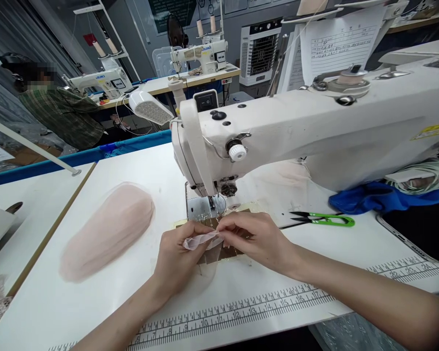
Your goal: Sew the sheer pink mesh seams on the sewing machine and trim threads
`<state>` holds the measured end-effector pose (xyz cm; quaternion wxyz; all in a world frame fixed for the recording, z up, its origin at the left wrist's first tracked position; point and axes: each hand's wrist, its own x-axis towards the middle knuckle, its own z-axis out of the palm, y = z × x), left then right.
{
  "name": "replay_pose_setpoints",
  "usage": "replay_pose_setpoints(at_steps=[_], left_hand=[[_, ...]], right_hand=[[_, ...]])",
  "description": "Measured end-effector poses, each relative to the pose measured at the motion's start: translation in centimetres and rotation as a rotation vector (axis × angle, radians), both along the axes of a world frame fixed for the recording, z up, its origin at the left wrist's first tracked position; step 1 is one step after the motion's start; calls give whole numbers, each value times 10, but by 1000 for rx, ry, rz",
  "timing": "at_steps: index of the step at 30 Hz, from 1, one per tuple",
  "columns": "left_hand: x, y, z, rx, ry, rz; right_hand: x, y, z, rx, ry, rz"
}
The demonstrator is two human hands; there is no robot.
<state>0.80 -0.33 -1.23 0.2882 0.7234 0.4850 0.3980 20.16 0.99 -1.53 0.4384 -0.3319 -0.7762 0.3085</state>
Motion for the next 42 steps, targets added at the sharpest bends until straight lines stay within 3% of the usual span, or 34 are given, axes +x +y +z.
replay_pose_setpoints(at_steps=[2, 4, 9, 11, 15, 18, 22, 25, 29, 35, 42], left_hand=[[0, 0, 2, -103, -12, 2], [0, -1, 6, -222, -55, -20], [1, -2, 12, -492, -62, -131], [1, -1, 7, -433, 57, -128], [2, 1, -8, -77, 422, 2], [2, 2, -13, 64, 514, 79], [2, 1, -10, 408, 617, 126], [4, -2, -9, 606, 710, 84], [5, -8, -12, 624, 805, -50], [5, -10, -9, 607, 826, -78], [4, 0, -8, 594, 818, -68]], right_hand=[[2, 0, 0, 30, 9, -9], [5, -1, 2, -50, 28, 15], [11, 2, 14, -697, 42, 225], [10, 5, 14, -746, -26, 218], [1, 10, 3, -381, -319, 3], [-3, 15, -6, -105, -492, -141], [-4, 21, -12, 33, -569, -243], [-5, 24, -12, 65, -572, -291], [-7, 26, -12, 36, -513, -302], [-5, 29, -15, 51, -550, -321], [6, 17, -14, 377, -624, -213]])
